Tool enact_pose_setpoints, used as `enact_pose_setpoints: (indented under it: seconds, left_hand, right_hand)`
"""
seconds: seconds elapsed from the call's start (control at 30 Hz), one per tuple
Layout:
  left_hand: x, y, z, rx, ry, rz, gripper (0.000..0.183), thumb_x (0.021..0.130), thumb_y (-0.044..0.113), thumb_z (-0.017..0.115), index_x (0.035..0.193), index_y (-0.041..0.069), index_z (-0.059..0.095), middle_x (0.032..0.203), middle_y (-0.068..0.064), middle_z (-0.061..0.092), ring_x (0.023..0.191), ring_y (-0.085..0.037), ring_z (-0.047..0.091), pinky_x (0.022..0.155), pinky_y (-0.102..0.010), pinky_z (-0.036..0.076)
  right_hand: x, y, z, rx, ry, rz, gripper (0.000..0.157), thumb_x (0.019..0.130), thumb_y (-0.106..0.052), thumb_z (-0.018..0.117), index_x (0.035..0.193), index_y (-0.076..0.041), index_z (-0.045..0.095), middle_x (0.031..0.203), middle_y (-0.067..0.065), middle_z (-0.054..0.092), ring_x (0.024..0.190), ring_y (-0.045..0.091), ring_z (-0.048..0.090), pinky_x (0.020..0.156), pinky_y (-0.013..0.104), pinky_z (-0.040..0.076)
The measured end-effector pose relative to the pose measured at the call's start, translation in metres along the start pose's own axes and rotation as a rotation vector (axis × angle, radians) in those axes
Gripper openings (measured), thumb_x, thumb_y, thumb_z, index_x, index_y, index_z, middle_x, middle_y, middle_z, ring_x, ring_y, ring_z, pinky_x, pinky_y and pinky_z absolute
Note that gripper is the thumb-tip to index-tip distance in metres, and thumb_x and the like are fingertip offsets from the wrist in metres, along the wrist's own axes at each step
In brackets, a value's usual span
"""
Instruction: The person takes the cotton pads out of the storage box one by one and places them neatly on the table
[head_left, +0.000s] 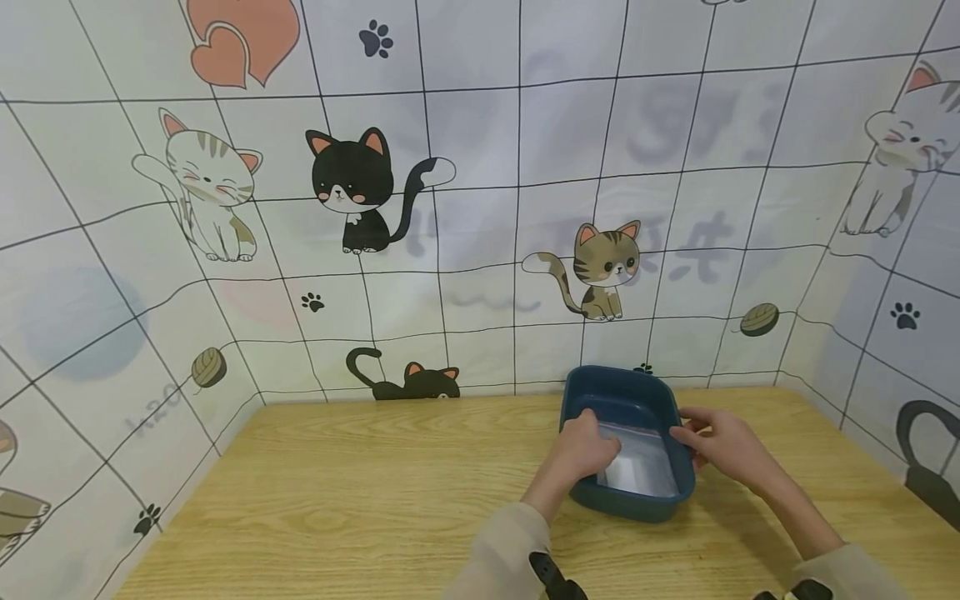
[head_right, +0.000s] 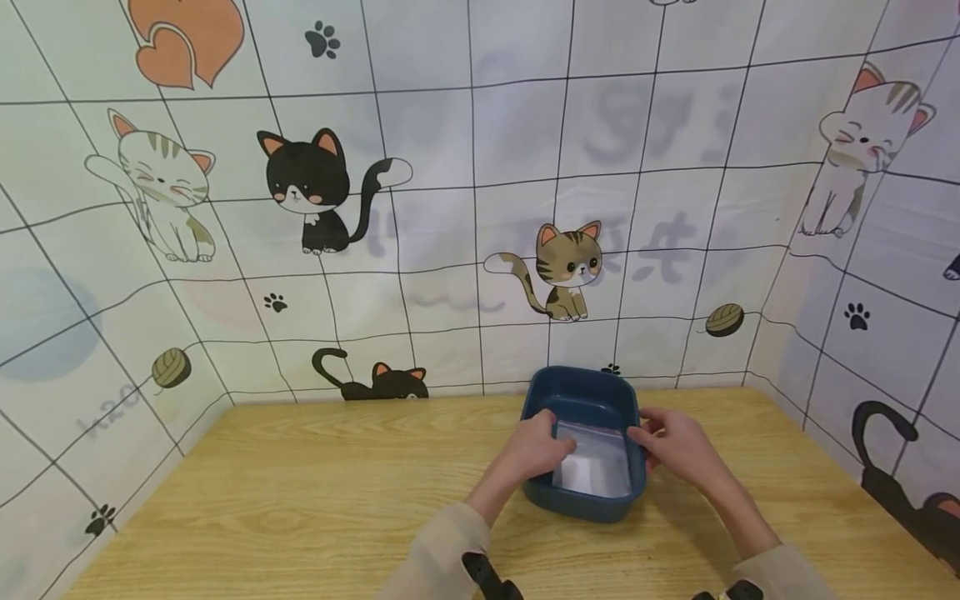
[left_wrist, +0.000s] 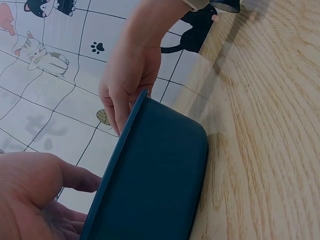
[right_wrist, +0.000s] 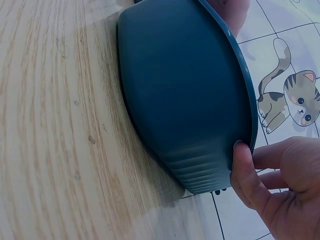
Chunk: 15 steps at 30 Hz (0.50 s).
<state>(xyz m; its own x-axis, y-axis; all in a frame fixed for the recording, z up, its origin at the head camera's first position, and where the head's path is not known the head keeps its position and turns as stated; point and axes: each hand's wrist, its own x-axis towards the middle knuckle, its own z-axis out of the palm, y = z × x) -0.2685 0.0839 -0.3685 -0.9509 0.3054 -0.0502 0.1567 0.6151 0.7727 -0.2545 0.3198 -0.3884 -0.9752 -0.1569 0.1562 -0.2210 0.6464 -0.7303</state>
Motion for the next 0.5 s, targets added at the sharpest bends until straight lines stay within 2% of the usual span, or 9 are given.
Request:
enact_pose_setpoints:
  seconds: [0.17, 0.27, 0.33, 0.4, 0.43, 0.5]
  left_hand:
    - [0.0006, -0.0028, 0.0013, -0.012, 0.024, 0.035, 0.054, 0.094, 0.019, 0.064, 0.141, -0.003, 0.049, 0.134, -0.018, 0.06, 0.087, -0.02, 0.056, 0.078, -0.035, 0.049]
    - [0.0011, -0.005, 0.0022, -0.022, 0.047, 0.061, 0.044, 0.093, 0.016, 0.064, 0.132, -0.003, 0.056, 0.113, -0.014, 0.065, 0.077, -0.019, 0.053, 0.071, -0.033, 0.048]
    - [0.0013, -0.0062, 0.0028, -0.03, 0.065, 0.08, 0.031, 0.091, 0.012, 0.063, 0.118, -0.004, 0.06, 0.093, -0.011, 0.061, 0.07, -0.018, 0.049, 0.065, -0.03, 0.045]
    - [0.0009, -0.0068, 0.0032, -0.032, 0.087, 0.103, 0.015, 0.09, 0.009, 0.062, 0.1, -0.002, 0.059, 0.077, -0.007, 0.051, 0.063, -0.017, 0.044, 0.059, -0.028, 0.041]
    - [0.0008, -0.0068, 0.0033, -0.027, 0.1, 0.114, 0.01, 0.09, 0.008, 0.062, 0.092, 0.0, 0.056, 0.074, -0.005, 0.047, 0.062, -0.016, 0.042, 0.057, -0.027, 0.039]
    - [0.0008, -0.0068, 0.0038, -0.035, 0.113, 0.127, 0.018, 0.09, 0.005, 0.062, 0.077, 0.005, 0.049, 0.067, -0.002, 0.038, 0.058, -0.015, 0.037, 0.053, -0.026, 0.034]
  right_hand:
    - [0.0002, 0.0002, -0.0001, -0.009, 0.006, 0.006, 0.056, 0.102, -0.017, 0.061, 0.137, 0.023, 0.041, 0.102, 0.02, 0.064, 0.063, 0.02, 0.066, 0.059, 0.036, 0.057]
    - [0.0003, -0.0003, 0.0004, -0.011, 0.01, 0.008, 0.056, 0.102, -0.017, 0.061, 0.137, 0.023, 0.042, 0.102, 0.02, 0.065, 0.063, 0.02, 0.066, 0.059, 0.036, 0.057]
    - [0.0004, -0.0005, 0.0009, -0.011, 0.012, 0.007, 0.055, 0.102, -0.016, 0.062, 0.136, 0.023, 0.043, 0.102, 0.02, 0.065, 0.063, 0.02, 0.066, 0.059, 0.035, 0.057]
    - [0.0004, -0.0006, 0.0013, -0.014, 0.014, 0.005, 0.054, 0.102, -0.015, 0.062, 0.136, 0.023, 0.043, 0.102, 0.02, 0.065, 0.064, 0.02, 0.067, 0.059, 0.035, 0.057]
    - [0.0004, -0.0006, 0.0014, -0.015, 0.015, 0.004, 0.054, 0.102, -0.015, 0.062, 0.136, 0.023, 0.043, 0.102, 0.02, 0.065, 0.064, 0.02, 0.067, 0.059, 0.035, 0.057]
    - [0.0001, -0.0007, 0.0015, -0.014, 0.016, 0.006, 0.054, 0.102, -0.015, 0.061, 0.136, 0.023, 0.043, 0.102, 0.021, 0.064, 0.065, 0.02, 0.067, 0.059, 0.035, 0.057]
